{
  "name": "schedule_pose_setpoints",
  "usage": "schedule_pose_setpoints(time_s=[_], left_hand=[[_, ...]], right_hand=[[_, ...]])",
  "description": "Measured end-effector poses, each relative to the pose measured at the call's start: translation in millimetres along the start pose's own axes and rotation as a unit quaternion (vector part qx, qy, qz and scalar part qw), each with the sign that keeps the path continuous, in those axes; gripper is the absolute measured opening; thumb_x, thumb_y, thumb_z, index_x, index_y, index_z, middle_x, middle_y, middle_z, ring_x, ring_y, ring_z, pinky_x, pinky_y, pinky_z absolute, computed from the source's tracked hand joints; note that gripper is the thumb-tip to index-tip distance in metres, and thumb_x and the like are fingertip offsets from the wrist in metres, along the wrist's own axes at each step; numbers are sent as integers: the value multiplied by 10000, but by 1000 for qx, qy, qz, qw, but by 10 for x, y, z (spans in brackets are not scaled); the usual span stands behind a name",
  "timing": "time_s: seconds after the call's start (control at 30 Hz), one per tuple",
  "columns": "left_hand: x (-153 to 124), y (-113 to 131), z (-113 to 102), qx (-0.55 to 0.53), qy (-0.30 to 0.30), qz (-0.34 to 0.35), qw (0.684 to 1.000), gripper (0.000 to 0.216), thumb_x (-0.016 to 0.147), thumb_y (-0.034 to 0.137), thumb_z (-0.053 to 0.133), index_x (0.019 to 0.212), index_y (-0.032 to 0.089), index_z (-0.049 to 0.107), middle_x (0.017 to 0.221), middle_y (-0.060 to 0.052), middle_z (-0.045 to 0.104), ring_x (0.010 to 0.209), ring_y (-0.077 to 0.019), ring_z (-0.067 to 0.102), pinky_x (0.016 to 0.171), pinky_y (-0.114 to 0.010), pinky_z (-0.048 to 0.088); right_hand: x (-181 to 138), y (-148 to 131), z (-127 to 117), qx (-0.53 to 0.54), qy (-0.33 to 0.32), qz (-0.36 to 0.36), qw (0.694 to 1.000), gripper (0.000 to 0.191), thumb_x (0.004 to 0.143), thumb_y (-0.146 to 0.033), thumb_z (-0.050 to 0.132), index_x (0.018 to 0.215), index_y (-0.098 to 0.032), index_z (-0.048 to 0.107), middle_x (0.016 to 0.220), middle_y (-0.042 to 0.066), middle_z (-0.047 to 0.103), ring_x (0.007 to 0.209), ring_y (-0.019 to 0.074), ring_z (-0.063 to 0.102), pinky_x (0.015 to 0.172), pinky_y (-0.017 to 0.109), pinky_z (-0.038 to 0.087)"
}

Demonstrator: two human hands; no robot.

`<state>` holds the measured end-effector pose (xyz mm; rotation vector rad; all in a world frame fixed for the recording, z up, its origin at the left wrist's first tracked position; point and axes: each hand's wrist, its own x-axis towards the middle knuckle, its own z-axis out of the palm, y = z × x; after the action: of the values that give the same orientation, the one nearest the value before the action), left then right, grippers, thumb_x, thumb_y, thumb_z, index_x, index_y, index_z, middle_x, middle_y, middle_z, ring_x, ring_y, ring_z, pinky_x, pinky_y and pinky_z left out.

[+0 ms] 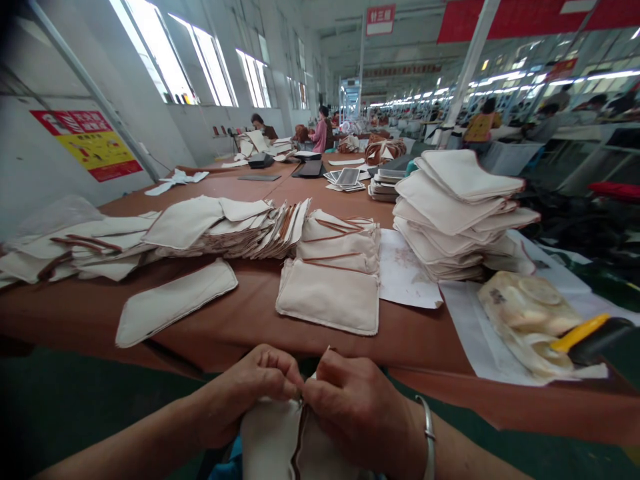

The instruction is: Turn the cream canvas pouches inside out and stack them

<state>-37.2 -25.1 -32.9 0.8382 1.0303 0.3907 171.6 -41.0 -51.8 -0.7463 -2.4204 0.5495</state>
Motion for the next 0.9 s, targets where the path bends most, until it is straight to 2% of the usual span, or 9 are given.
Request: schedule_pose_setpoints(time_s=[0.1,0.23,0.37,0.47,0.53,0.57,0.73,0.8,0.9], left_hand=[[-7,-19,5,-43,-27,11,999,295,655,367,753,642,107,614,564,-4,562,462,-84,439,468,-202,314],[-15,-12,8,5,-54,16,998,368,629,419,804,688,104,623,613,-9,576,493,-83,453,477,-196,316],[-54,50,6,98,-56,53,992,387,671,457,768,715,96,637,631,2,549,517,-69,392,471,-186,261],[-78,81,-17,175,-52,78,980,363,735,446,704,777,90,649,635,8,522,540,-75,354,487,-197,251],[-86,88,-29,214,-46,89,972,333,756,419,673,793,88,646,618,16,490,546,-81,333,492,-207,249],[-90,91,-30,230,-42,94,968,315,762,402,661,791,89,643,612,20,476,547,-83,325,490,-210,246],[-132,142,16,278,-34,113,953,250,784,348,619,774,98,630,620,18,467,554,-89,329,481,-213,241],[-148,159,30,282,-35,123,951,249,789,344,616,762,97,629,622,14,475,559,-91,342,483,-211,248],[-139,140,23,255,-41,142,955,274,782,364,630,734,95,619,625,8,491,561,-91,355,487,-207,258]], right_hand=[[-54,14,-10,-95,-15,-60,994,229,929,-156,451,1057,-176,640,738,42,582,627,153,441,561,277,309],[-109,-6,33,-124,6,-26,992,235,948,-157,434,885,-203,655,666,8,563,587,134,442,541,261,310],[-158,-101,0,17,48,-16,999,150,903,-180,485,1000,-188,600,820,55,623,703,167,529,640,267,394],[-154,-158,-73,193,78,135,969,177,950,-265,449,1042,-182,576,885,59,620,764,167,559,685,253,430],[-120,-154,-118,287,55,228,929,293,998,-337,370,975,-170,609,825,41,604,723,152,546,656,238,425],[-96,-141,-137,320,40,251,913,361,1007,-370,345,933,-157,627,800,37,595,709,147,533,647,236,417],[1,-93,-199,418,-47,268,867,445,964,-463,434,823,-101,652,679,-8,473,596,101,373,536,215,312],[5,-118,-197,398,-55,258,879,413,941,-453,484,791,-101,641,646,-24,430,575,92,330,505,210,274],[-22,-163,-155,320,-17,203,925,278,922,-334,526,776,-117,620,659,-18,476,593,98,392,542,211,312]])
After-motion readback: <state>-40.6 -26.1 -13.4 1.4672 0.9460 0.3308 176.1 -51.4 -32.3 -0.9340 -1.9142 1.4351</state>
